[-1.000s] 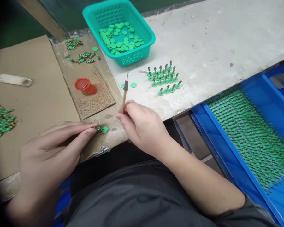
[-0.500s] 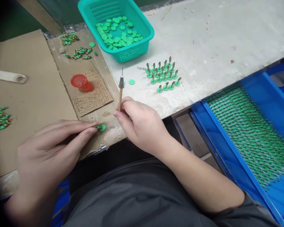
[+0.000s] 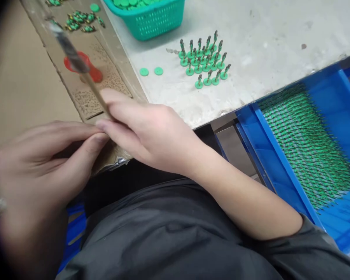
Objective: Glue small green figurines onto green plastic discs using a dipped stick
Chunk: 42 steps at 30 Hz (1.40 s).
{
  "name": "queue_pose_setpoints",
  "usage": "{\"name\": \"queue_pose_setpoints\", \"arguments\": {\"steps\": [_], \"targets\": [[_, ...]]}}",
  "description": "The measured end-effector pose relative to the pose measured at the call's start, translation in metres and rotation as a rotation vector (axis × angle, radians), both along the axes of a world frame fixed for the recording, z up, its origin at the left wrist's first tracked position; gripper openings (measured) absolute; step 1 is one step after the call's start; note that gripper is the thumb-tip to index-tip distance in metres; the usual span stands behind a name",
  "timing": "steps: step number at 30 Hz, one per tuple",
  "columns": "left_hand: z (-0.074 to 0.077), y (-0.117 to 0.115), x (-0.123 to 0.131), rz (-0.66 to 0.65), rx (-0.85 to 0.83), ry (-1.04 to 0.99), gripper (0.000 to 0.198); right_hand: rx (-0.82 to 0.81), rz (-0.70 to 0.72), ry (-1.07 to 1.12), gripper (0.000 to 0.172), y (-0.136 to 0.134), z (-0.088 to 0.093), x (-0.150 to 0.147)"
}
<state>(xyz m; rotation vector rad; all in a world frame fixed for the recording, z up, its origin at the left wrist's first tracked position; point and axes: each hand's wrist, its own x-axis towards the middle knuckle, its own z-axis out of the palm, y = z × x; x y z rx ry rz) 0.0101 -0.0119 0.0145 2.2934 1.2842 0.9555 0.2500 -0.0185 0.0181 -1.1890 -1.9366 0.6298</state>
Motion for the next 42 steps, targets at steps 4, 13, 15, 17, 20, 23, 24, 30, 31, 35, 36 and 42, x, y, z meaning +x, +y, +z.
{"name": "queue_pose_setpoints", "arguments": {"steps": [4, 13, 15, 17, 20, 23, 24, 30, 31, 35, 36, 42], "targets": [[0.002, -0.001, 0.003, 0.013, -0.014, -0.014, 0.017, -0.056, 0.007, -0.067, 0.045, 0.0, 0.002, -0.014], [-0.003, 0.003, -0.001, -0.058, 0.044, -0.031, 0.012, -0.107, 0.006, -0.045, 0.035, 0.003, -0.001, -0.015], [-0.004, 0.004, -0.003, -0.071, 0.055, -0.024, 0.012, -0.101, 0.03, -0.074, 0.037, 0.003, -0.001, -0.015], [-0.005, 0.005, -0.004, -0.099, 0.071, -0.032, 0.012, -0.073, 0.058, -0.085, 0.029, 0.003, -0.003, -0.016], [-0.008, 0.005, -0.006, -0.108, 0.09, -0.041, 0.011, 0.011, 0.088, -0.064, 0.018, 0.003, -0.01, -0.018], [-0.01, 0.005, -0.006, -0.082, 0.094, -0.028, 0.007, 0.112, 0.107, -0.033, 0.025, 0.002, -0.02, -0.019], [-0.01, 0.005, -0.005, -0.08, 0.095, -0.023, 0.007, 0.141, 0.116, -0.021, 0.027, 0.002, -0.024, -0.019], [-0.008, 0.005, -0.004, -0.108, 0.075, -0.046, 0.007, 0.082, 0.124, 0.017, 0.026, 0.004, -0.027, -0.019], [-0.008, 0.005, -0.004, -0.1, 0.068, -0.052, 0.006, 0.06, 0.09, 0.042, 0.027, 0.005, -0.026, -0.018], [-0.008, 0.005, -0.004, -0.059, 0.05, -0.048, 0.005, 0.044, -0.025, 0.136, 0.034, 0.013, -0.021, -0.013], [-0.007, 0.005, -0.004, -0.054, 0.052, -0.044, 0.005, 0.059, -0.005, 0.136, 0.036, 0.015, -0.021, -0.011], [-0.004, 0.001, -0.002, -0.035, 0.05, -0.016, 0.005, 0.077, 0.134, 0.027, 0.035, 0.027, -0.019, -0.005]]}}
